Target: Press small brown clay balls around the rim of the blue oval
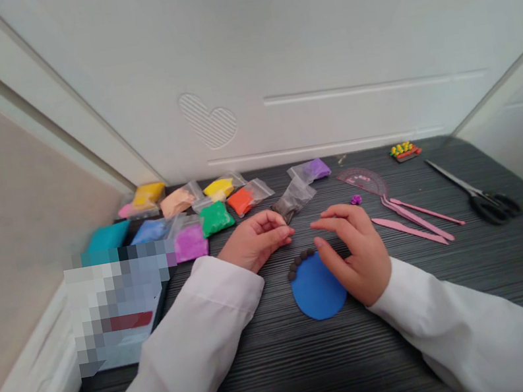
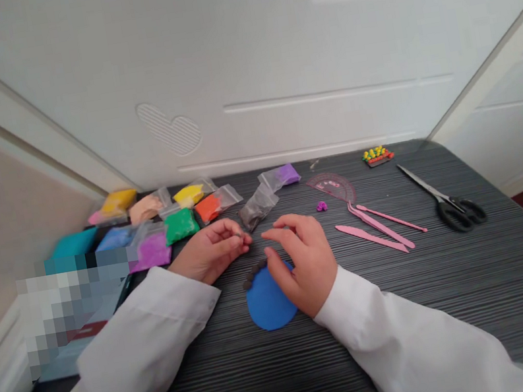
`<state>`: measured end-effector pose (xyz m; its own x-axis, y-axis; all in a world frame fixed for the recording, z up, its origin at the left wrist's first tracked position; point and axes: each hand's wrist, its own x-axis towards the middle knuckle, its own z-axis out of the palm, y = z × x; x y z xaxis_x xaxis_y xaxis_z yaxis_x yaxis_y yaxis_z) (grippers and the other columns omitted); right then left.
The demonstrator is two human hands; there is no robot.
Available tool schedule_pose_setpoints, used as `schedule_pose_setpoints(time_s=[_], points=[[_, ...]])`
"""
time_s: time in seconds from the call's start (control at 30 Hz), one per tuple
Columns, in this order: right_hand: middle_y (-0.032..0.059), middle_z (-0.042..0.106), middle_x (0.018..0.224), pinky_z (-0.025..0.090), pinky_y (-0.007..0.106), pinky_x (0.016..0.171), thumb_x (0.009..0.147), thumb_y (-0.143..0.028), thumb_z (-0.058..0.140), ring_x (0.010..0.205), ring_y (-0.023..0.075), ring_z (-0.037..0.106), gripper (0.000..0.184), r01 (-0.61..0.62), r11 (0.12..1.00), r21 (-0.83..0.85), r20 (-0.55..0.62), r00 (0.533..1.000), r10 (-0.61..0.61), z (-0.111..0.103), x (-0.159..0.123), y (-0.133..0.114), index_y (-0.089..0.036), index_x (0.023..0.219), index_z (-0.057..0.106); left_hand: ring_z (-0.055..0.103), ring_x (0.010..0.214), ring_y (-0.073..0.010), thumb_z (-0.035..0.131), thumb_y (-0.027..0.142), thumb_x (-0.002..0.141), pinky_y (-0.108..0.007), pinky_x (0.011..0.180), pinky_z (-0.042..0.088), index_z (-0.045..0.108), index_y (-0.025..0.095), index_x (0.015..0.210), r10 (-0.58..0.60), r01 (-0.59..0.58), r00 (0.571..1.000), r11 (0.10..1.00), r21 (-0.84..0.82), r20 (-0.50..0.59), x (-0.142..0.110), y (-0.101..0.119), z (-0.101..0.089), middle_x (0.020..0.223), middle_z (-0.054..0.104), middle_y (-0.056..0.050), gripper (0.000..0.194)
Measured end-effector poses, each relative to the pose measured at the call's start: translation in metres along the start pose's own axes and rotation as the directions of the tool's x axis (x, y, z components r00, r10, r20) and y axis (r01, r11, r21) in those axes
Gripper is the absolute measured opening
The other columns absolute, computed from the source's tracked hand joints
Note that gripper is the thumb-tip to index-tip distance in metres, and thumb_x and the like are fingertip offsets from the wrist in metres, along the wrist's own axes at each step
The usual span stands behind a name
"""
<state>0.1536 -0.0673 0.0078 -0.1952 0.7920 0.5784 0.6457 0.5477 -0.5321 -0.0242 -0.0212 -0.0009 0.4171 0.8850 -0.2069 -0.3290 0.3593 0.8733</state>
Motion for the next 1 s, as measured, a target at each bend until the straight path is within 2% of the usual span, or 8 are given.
schedule_pose_setpoints(time_s=[0.2, 0.47, 0.57, 0.7, 0.83, 0.87, 0.93, 1.0], points=[[0.0078, 0.049, 0.1, 0.038, 0.04, 0.084, 0.072, -0.017, 0.051, 0.096, 0.0199, 0.046, 0.025, 0.0, 1.0, -0.003, -0.032, 0.999, 0.0, -0.001, 0.0, 0.004, -0.018, 0.096, 0.056, 0.059, 0.069, -0.0098, 0.064, 0.017, 0.065, -0.019, 0.067, 0.046, 0.06, 0.011, 0.073, -0.022, 0.022, 1.0, 1.0, 0.011, -0.022, -0.001, 0.002, 0.001, 0.07, 0.064, -0.004, 0.011], [0.008, 0.048, 0.101, 0.038, 0.038, 0.083, 0.072, -0.017, 0.051, 0.095, 0.0197, 0.045, 0.026, -0.005, 1.0, -0.006, -0.04, 0.999, 0.005, -0.003, 0.001, 0.007, -0.018, 0.098, 0.057, 0.061, 0.077, -0.0125, 0.062, 0.009, 0.066, -0.021, 0.069, 0.046, 0.059, 0.014, 0.087, -0.034, 0.034, 0.999, 0.999, -0.012, -0.004, -0.002, 0.003, 0.0, 0.075, 0.066, -0.004, 0.022], [0.008, 0.047, 0.102, 0.039, 0.038, 0.082, 0.072, -0.018, 0.051, 0.095, 0.0197, 0.046, 0.027, 0.003, 1.0, -0.004, -0.048, 0.999, -0.003, -0.003, -0.001, 0.008, -0.018, 0.098, 0.057, 0.061, 0.074, -0.0128, 0.06, 0.007, 0.066, -0.021, 0.068, 0.046, 0.059, 0.012, 0.087, -0.021, 0.015, 0.997, 0.996, -0.09, -0.07, -0.002, 0.003, -0.001, 0.072, 0.065, -0.006, 0.022], [0.0081, 0.048, 0.1, 0.038, 0.04, 0.084, 0.072, -0.017, 0.05, 0.096, 0.0203, 0.046, 0.025, 0.005, 1.0, 0.007, -0.091, 0.996, -0.005, -0.004, 0.001, 0.011, -0.018, 0.097, 0.057, 0.058, 0.063, -0.0106, 0.056, 0.007, 0.063, -0.018, 0.055, 0.045, 0.058, 0.013, 0.071, 0.027, -0.056, 0.986, 0.983, -0.177, -0.163, -0.012, 0.008, -0.002, 0.065, 0.061, -0.003, 0.011], [0.0086, 0.049, 0.098, 0.039, 0.041, 0.084, 0.073, -0.016, 0.048, 0.096, 0.0201, 0.047, 0.023, -0.001, 1.0, 0.011, -0.165, 0.986, 0.002, -0.019, 0.003, 0.017, -0.018, 0.095, 0.057, 0.047, 0.051, -0.0063, 0.053, 0.012, 0.058, -0.017, 0.042, 0.037, 0.053, 0.015, 0.063, 0.048, -0.087, 0.986, 0.964, -0.252, -0.159, -0.048, 0.019, 0.005, 0.067, 0.055, -0.001, 0.006], [0.0088, 0.049, 0.098, 0.039, 0.042, 0.084, 0.074, -0.016, 0.048, 0.095, 0.0201, 0.047, 0.023, -0.002, 1.0, 0.008, -0.187, 0.982, 0.003, -0.027, -0.002, 0.018, -0.018, 0.095, 0.056, 0.044, 0.048, -0.0056, 0.053, 0.013, 0.057, -0.017, 0.041, 0.035, 0.052, 0.015, 0.061, 0.018, -0.078, 0.985, 0.936, -0.343, -0.173, -0.064, 0.02, 0.007, 0.065, 0.053, -0.001, 0.004], [0.009, 0.049, 0.098, 0.04, 0.044, 0.083, 0.074, -0.016, 0.047, 0.095, 0.021, 0.047, 0.022, -0.009, 1.0, -0.007, -0.236, 0.972, 0.007, -0.05, -0.024, 0.017, -0.019, 0.095, 0.056, 0.036, 0.041, -0.0058, 0.054, 0.018, 0.061, -0.016, 0.035, 0.028, 0.047, 0.016, 0.053, -0.025, -0.055, 0.984, 0.899, -0.435, -0.175, -0.101, 0.015, 0.009, 0.051, 0.041, 0.003, 0.011], [0.0095, 0.05, 0.099, 0.041, 0.048, 0.078, 0.074, -0.017, 0.049, 0.094, 0.0235, 0.048, 0.025, -0.024, 0.999, -0.032, -0.282, 0.959, 0.014, -0.079, -0.06, 0.011, -0.021, 0.097, 0.055, 0.027, 0.036, -0.0065, 0.055, 0.025, 0.068, -0.018, 0.033, 0.024, 0.041, 0.017, 0.043, -0.049, -0.019, 0.986, 0.916, -0.4, -0.159, -0.145, -0.003, 0.009, 0.041, 0.027, 0.004, 0.03]])
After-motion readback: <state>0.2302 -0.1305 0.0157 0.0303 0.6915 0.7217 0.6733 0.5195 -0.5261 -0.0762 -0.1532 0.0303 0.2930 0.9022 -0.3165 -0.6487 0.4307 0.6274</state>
